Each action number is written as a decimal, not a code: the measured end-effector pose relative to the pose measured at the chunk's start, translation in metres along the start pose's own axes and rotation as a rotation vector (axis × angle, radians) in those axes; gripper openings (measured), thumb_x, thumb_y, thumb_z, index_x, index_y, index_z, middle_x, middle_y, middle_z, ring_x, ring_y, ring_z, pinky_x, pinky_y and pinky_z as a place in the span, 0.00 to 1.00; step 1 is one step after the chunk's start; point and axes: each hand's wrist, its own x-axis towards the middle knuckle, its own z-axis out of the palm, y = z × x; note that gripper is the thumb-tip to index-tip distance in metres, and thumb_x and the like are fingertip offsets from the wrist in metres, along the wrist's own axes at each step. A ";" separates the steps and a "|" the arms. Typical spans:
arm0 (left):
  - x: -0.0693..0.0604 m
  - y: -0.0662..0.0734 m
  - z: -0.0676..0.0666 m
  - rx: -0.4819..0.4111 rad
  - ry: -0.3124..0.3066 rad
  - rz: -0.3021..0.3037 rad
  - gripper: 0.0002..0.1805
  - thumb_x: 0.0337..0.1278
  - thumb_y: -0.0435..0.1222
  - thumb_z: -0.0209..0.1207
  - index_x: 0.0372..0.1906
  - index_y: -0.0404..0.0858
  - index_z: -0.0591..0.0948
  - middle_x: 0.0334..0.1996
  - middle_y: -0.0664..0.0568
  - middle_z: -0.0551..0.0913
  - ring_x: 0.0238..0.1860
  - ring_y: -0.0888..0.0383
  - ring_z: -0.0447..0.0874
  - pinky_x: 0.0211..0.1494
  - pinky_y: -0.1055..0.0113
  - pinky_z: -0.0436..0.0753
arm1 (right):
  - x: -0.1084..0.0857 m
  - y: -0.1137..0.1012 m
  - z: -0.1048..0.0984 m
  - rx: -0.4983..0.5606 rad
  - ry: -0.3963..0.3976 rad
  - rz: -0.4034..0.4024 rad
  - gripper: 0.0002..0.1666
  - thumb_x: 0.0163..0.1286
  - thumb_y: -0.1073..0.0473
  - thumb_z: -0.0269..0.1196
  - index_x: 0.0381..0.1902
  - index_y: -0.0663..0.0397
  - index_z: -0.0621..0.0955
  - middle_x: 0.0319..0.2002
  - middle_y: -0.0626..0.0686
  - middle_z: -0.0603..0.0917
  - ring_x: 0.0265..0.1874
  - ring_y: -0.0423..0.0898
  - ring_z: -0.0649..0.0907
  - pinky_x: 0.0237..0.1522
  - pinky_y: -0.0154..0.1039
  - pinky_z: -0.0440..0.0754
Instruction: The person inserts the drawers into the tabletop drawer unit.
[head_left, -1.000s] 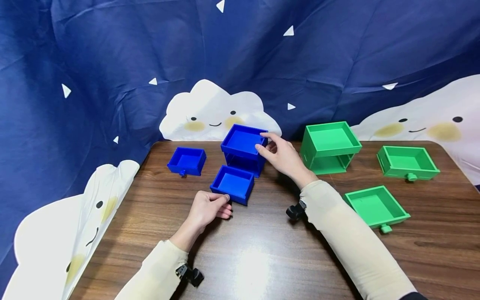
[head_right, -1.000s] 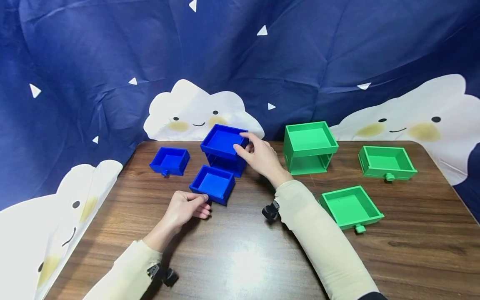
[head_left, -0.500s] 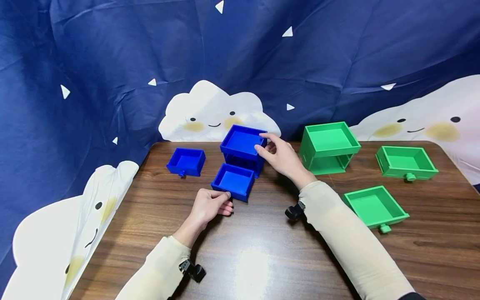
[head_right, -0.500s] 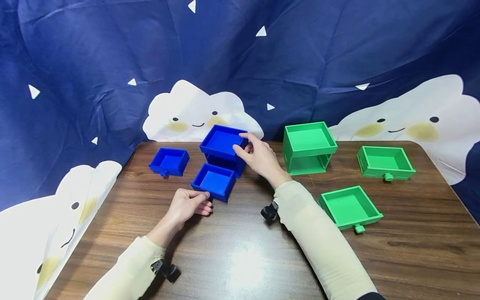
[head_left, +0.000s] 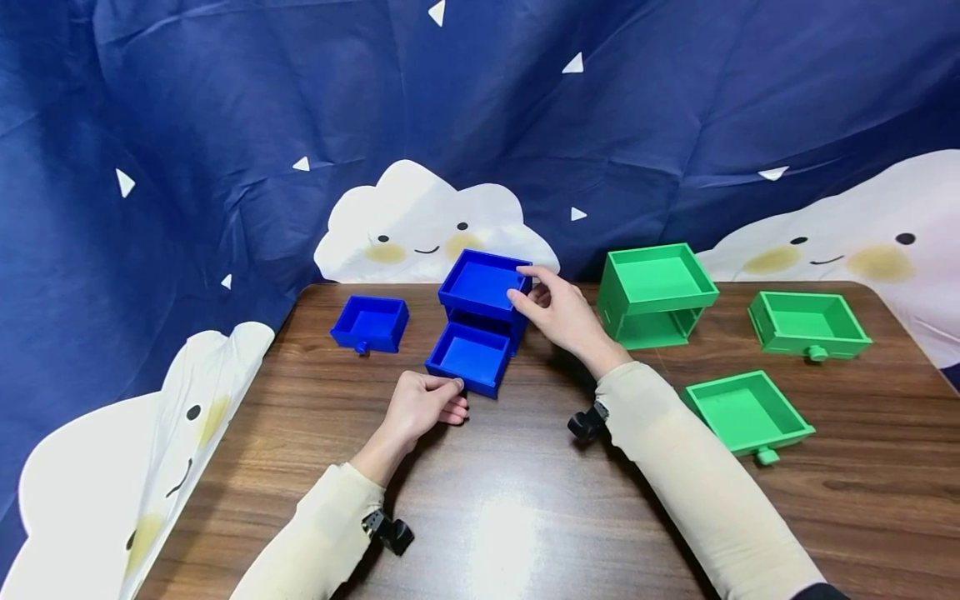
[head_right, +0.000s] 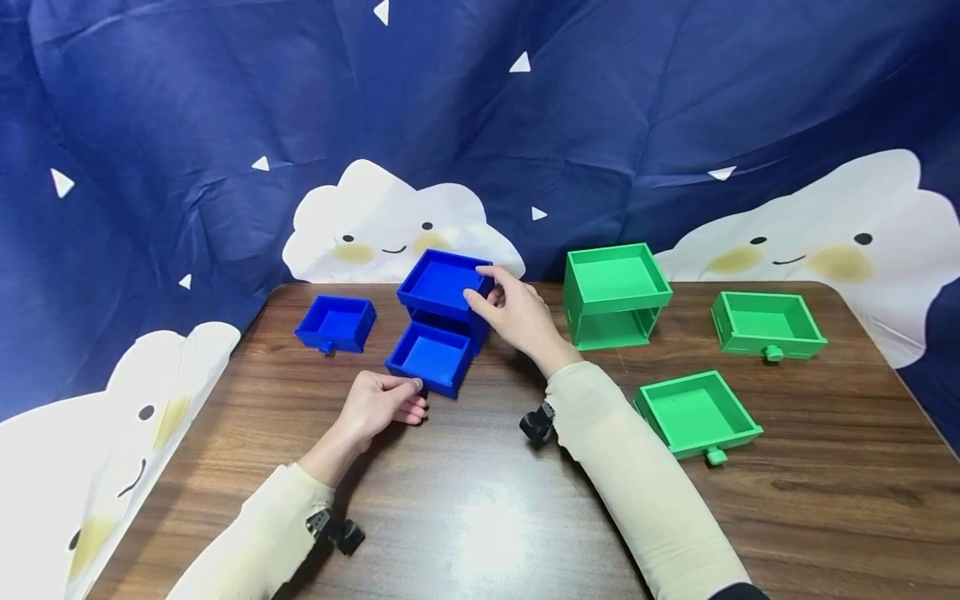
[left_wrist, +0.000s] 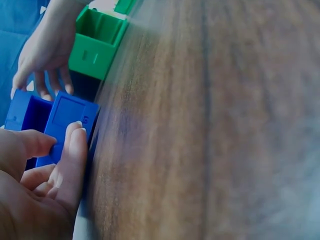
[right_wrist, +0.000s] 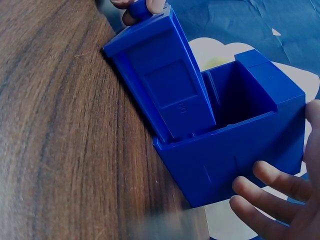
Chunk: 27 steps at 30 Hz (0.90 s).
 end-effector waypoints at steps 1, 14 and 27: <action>0.000 0.000 0.000 0.004 -0.002 0.001 0.14 0.73 0.28 0.62 0.50 0.17 0.86 0.25 0.40 0.91 0.20 0.61 0.89 0.32 0.65 0.92 | 0.000 0.000 0.000 0.002 -0.001 -0.001 0.33 0.80 0.45 0.66 0.76 0.52 0.77 0.44 0.59 0.88 0.45 0.54 0.86 0.53 0.51 0.84; 0.005 0.003 0.001 -0.017 -0.029 -0.014 0.14 0.75 0.28 0.60 0.48 0.15 0.86 0.23 0.45 0.90 0.21 0.61 0.90 0.32 0.66 0.91 | 0.002 -0.002 0.002 0.019 0.008 -0.014 0.32 0.80 0.47 0.67 0.75 0.54 0.78 0.44 0.60 0.88 0.45 0.55 0.86 0.53 0.51 0.85; 0.005 0.003 0.002 -0.002 -0.069 0.000 0.15 0.74 0.27 0.59 0.48 0.14 0.85 0.22 0.48 0.89 0.20 0.62 0.89 0.31 0.68 0.91 | -0.001 -0.002 0.001 0.030 0.001 0.007 0.32 0.80 0.46 0.67 0.75 0.53 0.77 0.43 0.59 0.87 0.44 0.55 0.86 0.51 0.50 0.84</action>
